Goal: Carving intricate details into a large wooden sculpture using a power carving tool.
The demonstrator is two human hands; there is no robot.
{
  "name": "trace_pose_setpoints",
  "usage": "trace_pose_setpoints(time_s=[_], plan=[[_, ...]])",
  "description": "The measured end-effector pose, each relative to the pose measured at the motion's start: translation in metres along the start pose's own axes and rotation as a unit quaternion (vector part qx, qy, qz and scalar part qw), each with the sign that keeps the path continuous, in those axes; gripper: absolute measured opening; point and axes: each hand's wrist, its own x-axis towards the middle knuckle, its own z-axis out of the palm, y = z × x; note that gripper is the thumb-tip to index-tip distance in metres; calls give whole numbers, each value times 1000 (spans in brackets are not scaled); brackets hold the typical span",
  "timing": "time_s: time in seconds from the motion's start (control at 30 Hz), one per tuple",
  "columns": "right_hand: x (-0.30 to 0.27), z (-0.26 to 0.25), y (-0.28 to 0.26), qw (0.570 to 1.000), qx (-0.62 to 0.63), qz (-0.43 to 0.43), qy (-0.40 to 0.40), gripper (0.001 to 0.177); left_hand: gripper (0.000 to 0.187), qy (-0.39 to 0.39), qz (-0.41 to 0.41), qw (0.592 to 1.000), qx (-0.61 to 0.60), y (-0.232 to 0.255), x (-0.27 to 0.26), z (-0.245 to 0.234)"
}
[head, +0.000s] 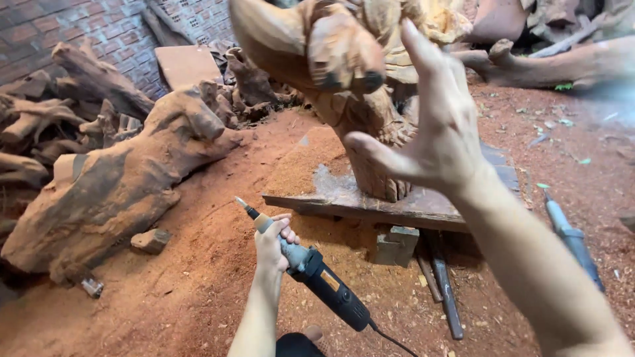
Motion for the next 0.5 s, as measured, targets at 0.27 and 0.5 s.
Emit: trace_pose_setpoints(time_s=[0.27,0.5], plan=[[59,12,0,980,-197,-29,-27,80,9,31,-19,999,-1,-14,-10,-6],[47,2,60,960,-244,-100,-98,54,13,7,-16,1000,21,-24,-5,-9]])
